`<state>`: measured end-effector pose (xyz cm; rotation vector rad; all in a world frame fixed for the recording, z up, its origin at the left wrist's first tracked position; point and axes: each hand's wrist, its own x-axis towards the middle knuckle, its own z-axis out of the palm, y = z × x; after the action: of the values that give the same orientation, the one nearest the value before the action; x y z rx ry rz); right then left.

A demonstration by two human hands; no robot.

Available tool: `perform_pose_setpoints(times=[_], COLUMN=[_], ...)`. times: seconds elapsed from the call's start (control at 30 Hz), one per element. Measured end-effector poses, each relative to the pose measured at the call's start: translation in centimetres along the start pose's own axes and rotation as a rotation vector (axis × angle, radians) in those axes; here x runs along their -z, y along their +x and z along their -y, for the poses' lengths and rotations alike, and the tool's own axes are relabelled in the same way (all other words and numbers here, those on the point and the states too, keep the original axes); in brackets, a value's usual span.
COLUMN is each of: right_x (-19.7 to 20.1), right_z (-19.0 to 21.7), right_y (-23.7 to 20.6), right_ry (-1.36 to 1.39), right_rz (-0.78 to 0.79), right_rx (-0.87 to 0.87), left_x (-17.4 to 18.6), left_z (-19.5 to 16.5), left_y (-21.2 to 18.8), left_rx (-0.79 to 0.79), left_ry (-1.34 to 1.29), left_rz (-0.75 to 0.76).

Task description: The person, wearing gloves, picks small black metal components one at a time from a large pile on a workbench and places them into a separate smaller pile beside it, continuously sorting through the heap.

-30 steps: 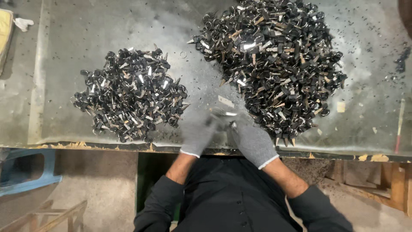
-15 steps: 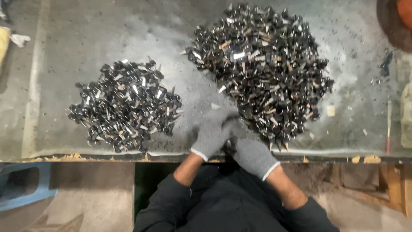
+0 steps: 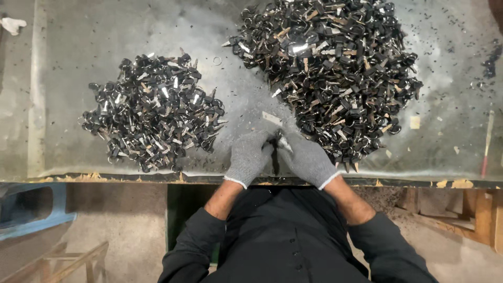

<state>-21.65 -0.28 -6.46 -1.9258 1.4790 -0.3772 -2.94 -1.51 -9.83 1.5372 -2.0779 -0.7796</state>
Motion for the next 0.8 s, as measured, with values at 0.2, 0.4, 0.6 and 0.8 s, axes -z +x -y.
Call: perform_pose_setpoints(times=[0.2, 0.4, 0.6, 0.8], right_x=[-1.1, 0.7, -1.4, 0.4], right_z=[0.3, 0.0, 1.5, 1.4], right_y=[-0.3, 0.5, 0.2, -1.4], right_ry=[-0.332, -0.127, -0.380, -0.413], right_rz=[-0.012, 0.236, -0.059, -0.101], right_rx=[-0.033, -0.226, -0.128, 0.035], left_x=[-0.9, -0.8, -1.4, -0.2], left_z=[0.5, 0.9, 0.5, -1.3], left_y=[-0.4, -0.7, -0.6, -0.1], left_rx=[-0.023, -0.112, -0.167, 0.027], left_ry=[0.013, 0.022, 0.117, -0.085], left_rz=[0.022, -0.015, -0.023, -0.042])
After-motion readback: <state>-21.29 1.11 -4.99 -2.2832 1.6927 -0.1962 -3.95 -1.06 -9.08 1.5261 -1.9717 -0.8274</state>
